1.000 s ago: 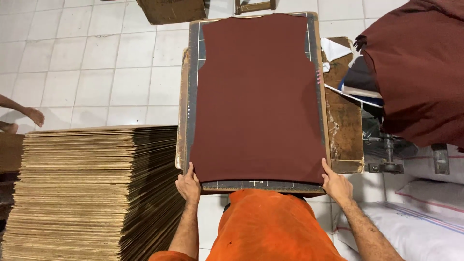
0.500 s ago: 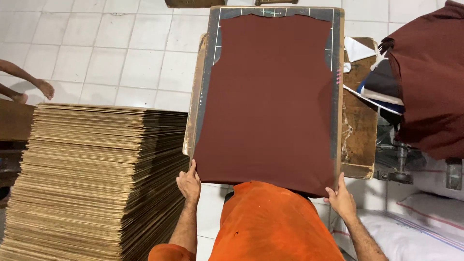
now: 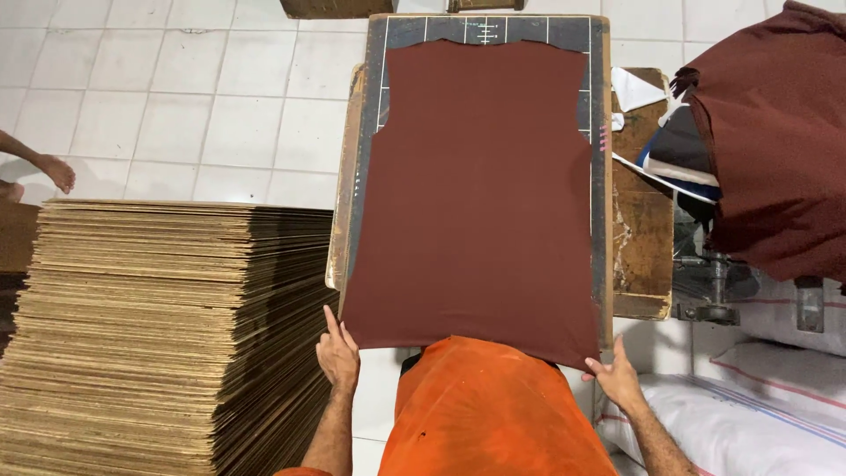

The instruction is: The person repeatedly places maroon fabric pieces onto a gridded cutting mat, smooths them with both hands, and then removes them to a stack. The process is repeated several times with different fabric pieces.

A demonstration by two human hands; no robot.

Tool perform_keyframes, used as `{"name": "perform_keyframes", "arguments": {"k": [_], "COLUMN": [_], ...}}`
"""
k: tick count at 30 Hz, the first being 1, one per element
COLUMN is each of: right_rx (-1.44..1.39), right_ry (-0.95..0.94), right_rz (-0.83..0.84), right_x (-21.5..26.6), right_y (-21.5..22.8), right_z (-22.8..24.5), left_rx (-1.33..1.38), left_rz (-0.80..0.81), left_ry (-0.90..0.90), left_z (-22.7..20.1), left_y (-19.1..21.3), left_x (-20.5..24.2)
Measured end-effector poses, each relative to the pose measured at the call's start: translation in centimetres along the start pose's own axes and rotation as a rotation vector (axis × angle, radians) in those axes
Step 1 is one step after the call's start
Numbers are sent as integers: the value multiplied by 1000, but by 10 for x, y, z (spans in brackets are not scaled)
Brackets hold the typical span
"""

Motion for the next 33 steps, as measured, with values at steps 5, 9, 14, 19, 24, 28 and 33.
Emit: {"name": "perform_keyframes", "arguments": {"k": [5,9,14,19,24,28,33], "right_rx": [-209,-152,-288,-305,-238,-220,-201], "right_ry": [-118,-80,-109,-147,-167,-179,-198], "right_rz": [22,40,35,57,103,127,132], "right_x": [9,3,13,-7,-4,-2,-3], "right_y": [-8,-17,-15,-30,-25,-23,-24], "right_z": [-7,-27,-17,-52,-47,-44,-43], "left_rx": [-19,-31,-22,-59,-31,-65,-109], "left_rz": [8,65,111,84,106,96,159], "left_ry": [-7,27,92,55,79,81,102], "left_z": [9,21,25,28,31,35,39], "left_y": [1,-5,-4,-2,-4,-5,-10], "left_x": [8,15,22,26,30,34,35]}}
Point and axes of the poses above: each hand's wrist, its own x-axis away from the middle knuckle, its own y-axis out of the back of the hand, z = x × y, the point moved 3 cm from there along -x, towards the middle knuckle, and after that the axes turned 13 degrees about y, right-handed, at the moved point
